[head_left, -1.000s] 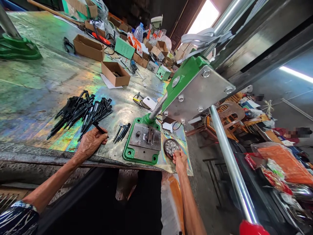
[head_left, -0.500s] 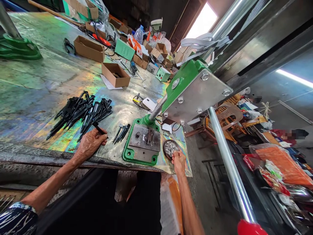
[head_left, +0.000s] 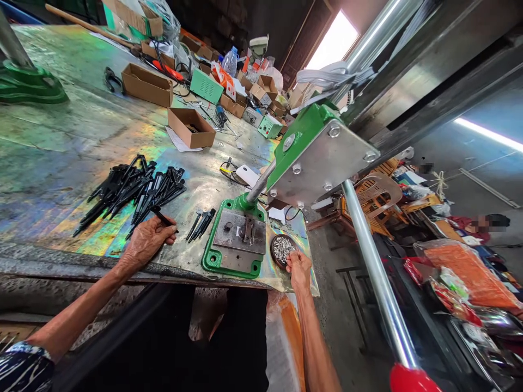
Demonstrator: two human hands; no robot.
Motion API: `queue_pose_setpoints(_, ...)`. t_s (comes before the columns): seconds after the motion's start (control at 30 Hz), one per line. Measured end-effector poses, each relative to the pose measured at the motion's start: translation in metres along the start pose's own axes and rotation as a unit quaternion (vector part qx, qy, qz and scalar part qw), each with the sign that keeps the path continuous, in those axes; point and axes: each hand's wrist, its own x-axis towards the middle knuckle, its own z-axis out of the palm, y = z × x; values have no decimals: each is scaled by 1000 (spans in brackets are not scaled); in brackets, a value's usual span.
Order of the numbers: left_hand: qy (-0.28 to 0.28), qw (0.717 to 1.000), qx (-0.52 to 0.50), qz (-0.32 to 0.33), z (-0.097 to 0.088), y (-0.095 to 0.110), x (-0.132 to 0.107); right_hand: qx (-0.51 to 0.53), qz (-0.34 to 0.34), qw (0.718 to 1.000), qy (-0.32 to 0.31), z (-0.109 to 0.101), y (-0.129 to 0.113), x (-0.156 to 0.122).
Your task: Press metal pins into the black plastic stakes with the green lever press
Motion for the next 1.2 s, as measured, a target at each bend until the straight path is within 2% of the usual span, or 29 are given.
queue_pose_setpoints(0.13, 5, 997, -65, -31, -2, 9, -3, 47, -10, 999, -14, 2, -14, -10)
queue_pose_setpoints(0.27, 9, 986, -153, -70, 5, 36, -21, 95, -25, 994, -47, 11, -37, -34)
queue_pose_setpoints(0.43, -103, 958, -234, -132, 36, 74, -58, 147, -40, 982, -114, 43, -68, -82)
queue_pose_setpoints(0.6, -162, 902, -359, -179, 64, 93, -86, 165, -58, 969, -172, 78, -83, -130)
queue_pose_setpoints(0.73, -177, 865, -424, -202, 70, 101, -100, 170, -74, 963, -196, 91, -88, -157)
queue_pose_setpoints(0.9, -199, 827, -476, -222, 71, 102, -108, 171, -84, 961, -198, 96, -92, -172)
queue_pose_setpoints(1.2, -202, 799, -518, -231, 74, 101, -112, 151, -99, 965, -191, 99, -93, -176)
